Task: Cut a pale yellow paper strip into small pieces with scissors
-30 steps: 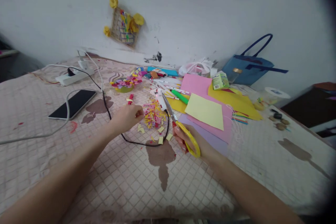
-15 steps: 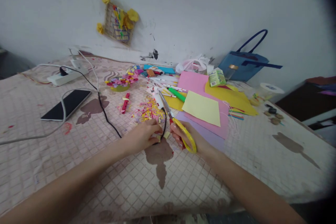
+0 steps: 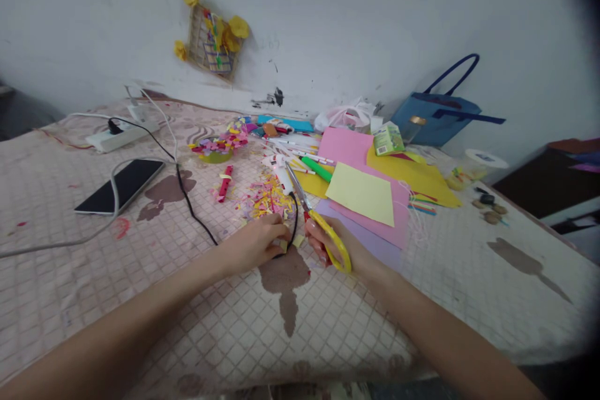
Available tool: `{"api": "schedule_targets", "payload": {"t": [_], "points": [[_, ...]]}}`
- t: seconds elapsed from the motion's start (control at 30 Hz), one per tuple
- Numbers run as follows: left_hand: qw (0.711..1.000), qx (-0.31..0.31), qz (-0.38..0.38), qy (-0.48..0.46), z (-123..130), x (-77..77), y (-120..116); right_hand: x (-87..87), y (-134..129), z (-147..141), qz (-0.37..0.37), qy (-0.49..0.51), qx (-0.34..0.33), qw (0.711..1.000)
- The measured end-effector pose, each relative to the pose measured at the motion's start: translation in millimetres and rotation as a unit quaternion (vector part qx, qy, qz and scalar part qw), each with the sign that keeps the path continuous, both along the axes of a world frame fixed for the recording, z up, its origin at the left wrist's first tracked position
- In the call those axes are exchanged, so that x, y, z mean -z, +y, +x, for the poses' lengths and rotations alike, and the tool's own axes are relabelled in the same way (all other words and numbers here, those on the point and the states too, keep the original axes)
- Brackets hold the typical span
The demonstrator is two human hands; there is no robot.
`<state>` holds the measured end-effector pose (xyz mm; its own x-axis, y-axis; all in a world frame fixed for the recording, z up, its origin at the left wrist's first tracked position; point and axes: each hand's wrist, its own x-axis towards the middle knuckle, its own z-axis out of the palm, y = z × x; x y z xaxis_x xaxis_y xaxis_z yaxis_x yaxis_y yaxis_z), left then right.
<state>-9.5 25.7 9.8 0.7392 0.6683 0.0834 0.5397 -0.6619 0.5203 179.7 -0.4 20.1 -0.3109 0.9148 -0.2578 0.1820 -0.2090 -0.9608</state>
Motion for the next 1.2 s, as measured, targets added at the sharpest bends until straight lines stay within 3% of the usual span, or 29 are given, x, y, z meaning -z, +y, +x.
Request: {"api": "schedule_targets", "payload": {"t": [0.17, 0.3, 0.47, 0.57, 0.67, 1.03, 1.2], "points": [[0.999, -0.022, -0.009, -0.024, -0.4, 0.1, 2.9, -0.6, -1.0, -0.7, 0.015, 0.002, 0.002, 1.000], [0.990, -0.078, -0.088, -0.077, -1.0, -0.9, 6.8, -0.2, -1.5, -0.2, 0.013, 0.006, -0.003, 1.000], [0.922, -0.113, -0.254, -0.271, -1.8, -1.9, 13.0, 7.7, 2.1, 0.6, 0.041, 0.016, 0.038, 0.998], [0.883, -0.127, -0.325, -0.315, -0.3, -1.5, 13.6, 13.5, 3.9, -0.9, 0.073, 0.011, 0.054, 0.996], [0.867, -0.138, -0.347, -0.331, 2.7, -0.7, 10.2, 16.5, 3.6, -4.3, 0.077, 0.022, 0.068, 0.994], [0.874, -0.109, -0.359, -0.308, 10.1, 6.9, -0.6, 14.4, 3.0, -4.5, 0.105, 0.029, 0.079, 0.991], [0.879, -0.135, -0.374, -0.264, 11.6, 5.5, -5.2, 18.0, 4.6, -3.9, 0.116, 0.015, 0.073, 0.990]]}}
